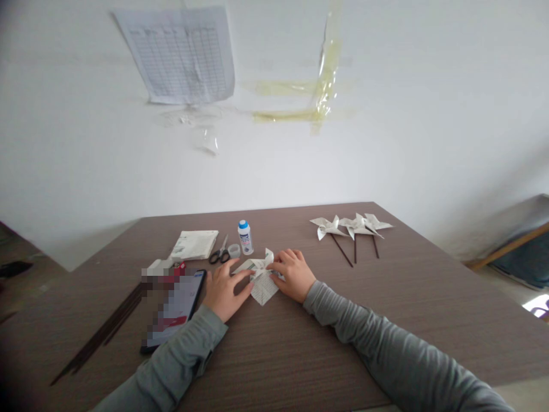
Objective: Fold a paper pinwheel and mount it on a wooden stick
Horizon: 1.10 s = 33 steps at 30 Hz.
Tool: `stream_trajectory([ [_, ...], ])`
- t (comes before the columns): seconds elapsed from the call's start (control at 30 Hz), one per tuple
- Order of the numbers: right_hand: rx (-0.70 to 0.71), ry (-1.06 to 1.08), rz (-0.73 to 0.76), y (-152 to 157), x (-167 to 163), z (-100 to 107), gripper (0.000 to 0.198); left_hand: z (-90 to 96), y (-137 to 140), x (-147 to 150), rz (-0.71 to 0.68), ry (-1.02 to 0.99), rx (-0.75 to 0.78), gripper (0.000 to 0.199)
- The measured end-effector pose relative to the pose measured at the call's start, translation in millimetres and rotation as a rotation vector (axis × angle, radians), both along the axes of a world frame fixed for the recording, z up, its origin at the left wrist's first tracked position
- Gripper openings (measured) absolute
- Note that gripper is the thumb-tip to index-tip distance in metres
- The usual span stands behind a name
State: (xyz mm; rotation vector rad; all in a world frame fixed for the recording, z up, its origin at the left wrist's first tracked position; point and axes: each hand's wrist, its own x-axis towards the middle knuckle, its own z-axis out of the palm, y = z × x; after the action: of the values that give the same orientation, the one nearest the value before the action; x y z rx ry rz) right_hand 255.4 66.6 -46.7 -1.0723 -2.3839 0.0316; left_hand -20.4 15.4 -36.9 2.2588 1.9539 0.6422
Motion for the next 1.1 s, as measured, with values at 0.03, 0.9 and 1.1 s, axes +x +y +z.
stream_trajectory([
  [0.03, -0.001, -0.015, -0.006, -1, -3, 1, 0.029, 0.4, 1, -1, -0.007, 0.0, -0.011, 0.035],
  [0.9, -0.07, 0.027, -0.109, -2, -15, -8, 0.036, 17.0, 2, 10, 0.006, 0.011, -0.149, 0.032],
  [1.1, -0.094, -0.112, -0.121, -11, -22, 2, 0.037, 19.9, 2, 10, 0.024, 0.007, -0.148, 0.033],
])
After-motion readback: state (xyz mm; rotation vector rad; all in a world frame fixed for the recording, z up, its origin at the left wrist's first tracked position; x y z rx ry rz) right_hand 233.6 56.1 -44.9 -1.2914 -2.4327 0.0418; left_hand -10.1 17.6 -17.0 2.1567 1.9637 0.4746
